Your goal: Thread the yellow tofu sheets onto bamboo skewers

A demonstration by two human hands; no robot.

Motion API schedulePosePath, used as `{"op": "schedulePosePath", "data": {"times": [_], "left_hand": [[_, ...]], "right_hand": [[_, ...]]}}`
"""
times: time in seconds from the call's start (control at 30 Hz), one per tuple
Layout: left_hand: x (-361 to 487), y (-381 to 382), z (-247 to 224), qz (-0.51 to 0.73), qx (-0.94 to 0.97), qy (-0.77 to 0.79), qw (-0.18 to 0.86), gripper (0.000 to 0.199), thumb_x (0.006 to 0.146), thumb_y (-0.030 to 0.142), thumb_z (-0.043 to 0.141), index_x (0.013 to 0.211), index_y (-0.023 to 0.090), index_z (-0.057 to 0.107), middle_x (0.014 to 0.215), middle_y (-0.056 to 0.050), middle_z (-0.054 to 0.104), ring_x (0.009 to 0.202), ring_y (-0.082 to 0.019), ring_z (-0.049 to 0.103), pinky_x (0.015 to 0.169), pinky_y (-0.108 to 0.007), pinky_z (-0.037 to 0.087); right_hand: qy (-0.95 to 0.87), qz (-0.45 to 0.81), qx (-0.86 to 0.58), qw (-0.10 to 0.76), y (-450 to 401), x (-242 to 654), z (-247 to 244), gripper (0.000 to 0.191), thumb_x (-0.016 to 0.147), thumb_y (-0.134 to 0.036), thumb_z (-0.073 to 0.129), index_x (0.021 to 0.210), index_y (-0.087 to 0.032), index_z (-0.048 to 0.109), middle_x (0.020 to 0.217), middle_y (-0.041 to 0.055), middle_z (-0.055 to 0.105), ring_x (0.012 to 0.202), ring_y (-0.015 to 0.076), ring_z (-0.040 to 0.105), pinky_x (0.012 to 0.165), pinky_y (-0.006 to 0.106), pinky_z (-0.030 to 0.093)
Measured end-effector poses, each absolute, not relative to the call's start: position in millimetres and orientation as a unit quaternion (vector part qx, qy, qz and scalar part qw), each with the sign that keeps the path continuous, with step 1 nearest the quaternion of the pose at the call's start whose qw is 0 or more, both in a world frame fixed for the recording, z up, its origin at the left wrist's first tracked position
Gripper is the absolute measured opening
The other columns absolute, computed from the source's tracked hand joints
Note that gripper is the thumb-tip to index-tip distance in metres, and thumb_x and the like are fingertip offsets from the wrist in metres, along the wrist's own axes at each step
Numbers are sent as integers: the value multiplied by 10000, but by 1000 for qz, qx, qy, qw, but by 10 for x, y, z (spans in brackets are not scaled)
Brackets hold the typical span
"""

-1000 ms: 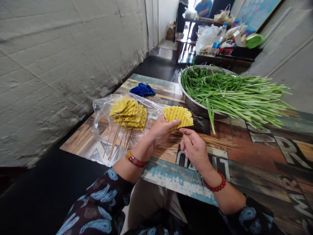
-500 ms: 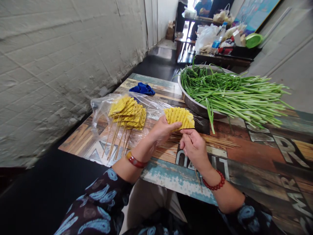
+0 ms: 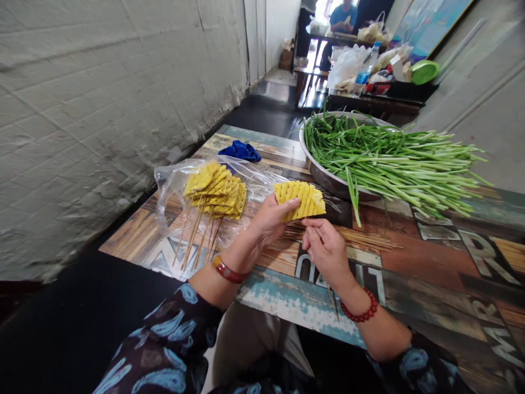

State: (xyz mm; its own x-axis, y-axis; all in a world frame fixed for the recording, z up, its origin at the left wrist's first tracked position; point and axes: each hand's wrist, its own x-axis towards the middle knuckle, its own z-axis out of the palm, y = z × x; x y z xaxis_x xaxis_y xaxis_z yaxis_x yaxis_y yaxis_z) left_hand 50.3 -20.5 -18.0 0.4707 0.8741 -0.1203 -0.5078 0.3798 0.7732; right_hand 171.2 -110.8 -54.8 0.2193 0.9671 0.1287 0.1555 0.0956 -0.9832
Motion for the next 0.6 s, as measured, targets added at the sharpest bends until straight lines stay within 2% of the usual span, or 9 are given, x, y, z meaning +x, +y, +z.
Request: {"op": "schedulePosePath", "data": {"times": [0.43, 0.6], "left_hand": [[480, -203, -168, 441, 348, 267, 783, 369, 660, 225, 837, 983, 114, 697, 965, -99, 751, 916, -232, 719, 897, -368, 556], [494, -216, -177, 436, 358, 261, 784, 353, 672, 235, 830, 984, 121, 709, 961, -101, 752, 939, -246, 717, 902, -384, 559]], "right_hand": [[-509, 367, -561, 539, -1124, 1727, -574, 273, 964, -427, 515, 1059, -192, 615, 631, -25, 581, 472, 104, 477, 436, 219, 364], [-506, 363, -565, 541, -1110, 1740, -586, 269, 958, -433, 521, 1049, -197, 614, 635, -23, 584, 469, 105, 474, 440, 225, 370]]}}
